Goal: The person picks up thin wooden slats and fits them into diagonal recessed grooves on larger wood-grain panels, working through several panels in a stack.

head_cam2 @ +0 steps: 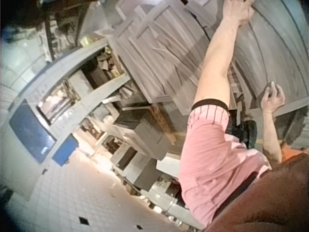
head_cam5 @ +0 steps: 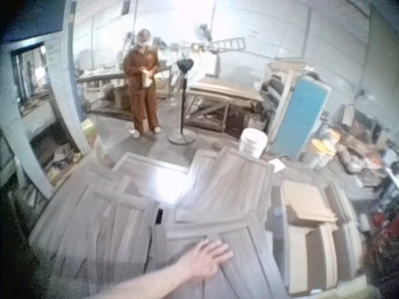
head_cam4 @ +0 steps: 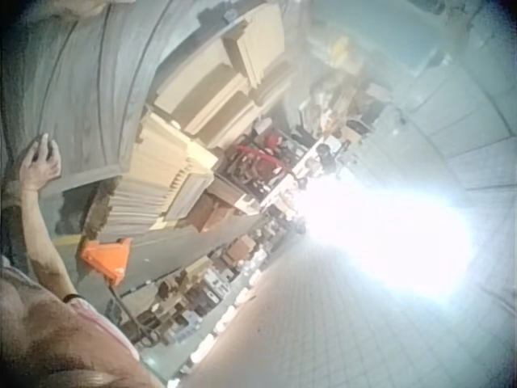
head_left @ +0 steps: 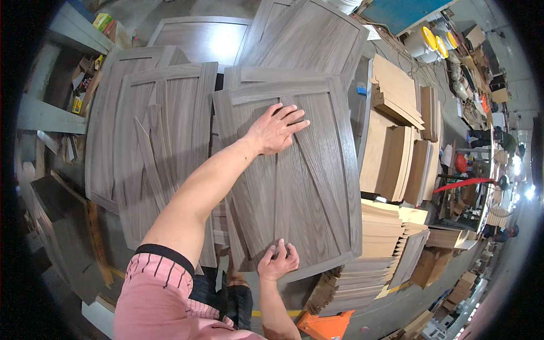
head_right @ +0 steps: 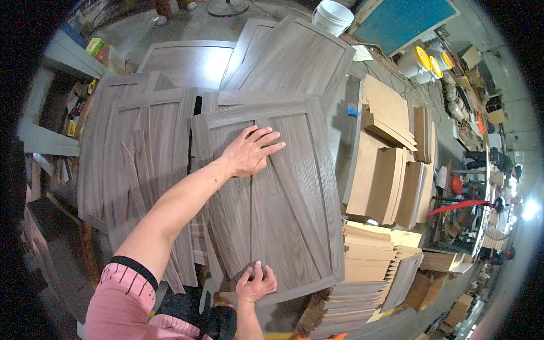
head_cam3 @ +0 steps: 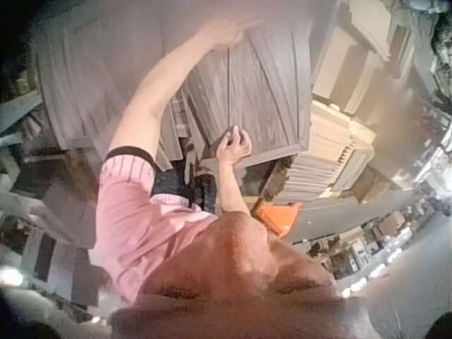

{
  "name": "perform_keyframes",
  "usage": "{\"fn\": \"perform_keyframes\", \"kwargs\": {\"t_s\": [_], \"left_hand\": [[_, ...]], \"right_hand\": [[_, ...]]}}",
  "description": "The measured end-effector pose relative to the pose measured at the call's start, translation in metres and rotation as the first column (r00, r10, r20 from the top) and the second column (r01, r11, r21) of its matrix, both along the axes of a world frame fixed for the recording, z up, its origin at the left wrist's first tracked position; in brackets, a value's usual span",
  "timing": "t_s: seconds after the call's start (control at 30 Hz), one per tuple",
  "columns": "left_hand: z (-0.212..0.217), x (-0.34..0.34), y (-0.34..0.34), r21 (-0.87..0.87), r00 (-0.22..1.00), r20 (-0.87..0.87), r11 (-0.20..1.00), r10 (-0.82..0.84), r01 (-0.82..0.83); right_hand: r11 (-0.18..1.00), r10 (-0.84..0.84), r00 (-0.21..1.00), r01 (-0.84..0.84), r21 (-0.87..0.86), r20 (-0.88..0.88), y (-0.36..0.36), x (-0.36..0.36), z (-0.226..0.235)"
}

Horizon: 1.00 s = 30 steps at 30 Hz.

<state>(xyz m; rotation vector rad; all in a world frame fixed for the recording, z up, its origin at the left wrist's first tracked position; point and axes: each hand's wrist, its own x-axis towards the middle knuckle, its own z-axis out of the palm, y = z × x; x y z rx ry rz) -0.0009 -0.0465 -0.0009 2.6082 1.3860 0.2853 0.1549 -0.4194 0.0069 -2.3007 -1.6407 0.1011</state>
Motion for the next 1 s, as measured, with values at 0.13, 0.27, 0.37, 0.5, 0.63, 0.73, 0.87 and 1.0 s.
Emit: {"fn": "perform_keyframes", "kwargs": {"t_s": [0.13,0.27,0.37,0.5,0.63,0.73,0.87,1.0], "left_hand": [[-0.004,0.002,0.000,-0.015,0.999,-0.037,1.000,0.012,-0.013],[-0.004,-0.001,0.000,-0.001,1.000,-0.022,1.000,0.005,-0.005],[-0.002,0.003,0.000,0.001,1.000,-0.022,1.000,-0.002,0.002],[-0.002,0.003,0.002,0.020,0.999,-0.038,1.000,0.005,-0.004],[-0.001,0.001,0.002,0.039,1.000,-0.009,0.999,0.001,-0.001],[0.003,0.007,0.004,0.047,1.000,0.002,0.999,-0.023,0.023],[0.003,0.006,0.004,0.060,0.999,-0.021,0.998,-0.025,0.026],[0.006,0.006,0.004,0.063,0.998,-0.062,0.998,-0.025,0.029]], "right_hand": [[1.000,0.002,1.000,-0.002,0.017,-0.006,0.000,-0.001,-0.001],[1.000,-0.015,1.000,0.015,0.010,-0.022,-0.001,-0.004,0.001],[0.999,-0.026,1.000,0.026,0.020,0.009,-0.001,-0.001,-0.001],[0.998,-0.057,0.998,0.057,0.026,-0.004,-0.001,0.000,-0.002],[0.999,-0.033,0.998,0.033,0.003,-0.048,0.002,0.001,0.000],[0.999,-0.041,0.997,0.041,0.012,-0.061,0.002,0.004,0.000],[0.999,-0.051,0.996,0.051,0.008,-0.070,0.002,0.002,0.000],[0.998,-0.053,0.995,0.055,0.015,-0.082,0.002,0.001,0.002]]}}
